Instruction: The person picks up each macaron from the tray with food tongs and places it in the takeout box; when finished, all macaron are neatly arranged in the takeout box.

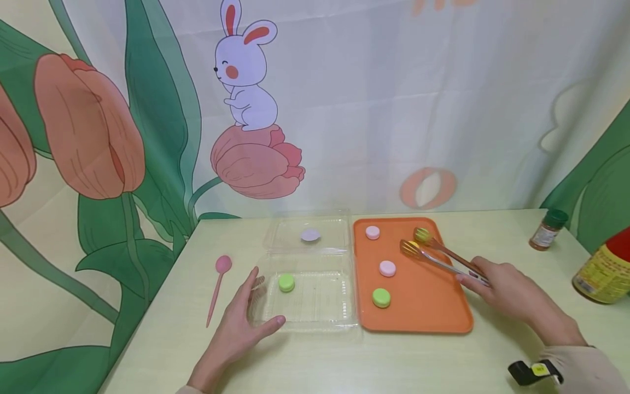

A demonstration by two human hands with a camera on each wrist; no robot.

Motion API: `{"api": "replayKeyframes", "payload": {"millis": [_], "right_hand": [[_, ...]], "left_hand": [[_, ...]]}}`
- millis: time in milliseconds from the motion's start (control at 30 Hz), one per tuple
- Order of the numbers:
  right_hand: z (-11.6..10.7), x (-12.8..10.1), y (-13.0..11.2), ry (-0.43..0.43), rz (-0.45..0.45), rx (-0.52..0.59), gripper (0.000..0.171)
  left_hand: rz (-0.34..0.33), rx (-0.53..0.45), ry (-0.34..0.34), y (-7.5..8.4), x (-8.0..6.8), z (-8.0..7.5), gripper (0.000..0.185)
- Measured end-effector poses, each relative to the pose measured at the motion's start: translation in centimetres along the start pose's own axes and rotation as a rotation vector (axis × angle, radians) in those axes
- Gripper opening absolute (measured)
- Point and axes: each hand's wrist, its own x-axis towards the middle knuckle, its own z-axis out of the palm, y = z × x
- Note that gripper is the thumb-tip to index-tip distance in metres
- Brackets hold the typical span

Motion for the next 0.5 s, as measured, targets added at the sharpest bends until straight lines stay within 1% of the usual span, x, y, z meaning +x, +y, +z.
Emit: {"api": "replayKeyframes", "payload": {"millis": [167,300,500], "right_hand": [[0.1,0.11,0.2,-0.029,0.015,-0.001,0.055],[0.21,0.15,0.24,-0.034,0.009,-0.006,0.056],[0.43,0.19,0.12,0.004,-0.024,-0.009,0.044]], "left_hand": [[-0.002,0.003,-0.001,0.08,-0.02,-0.01,0.12],[-0.004,0.001,-0.003,0.09,-0.01,-0.01,0.119],[-0.006,0.005,-0.003,0.08,0.02,-0.02,0.12]]}}
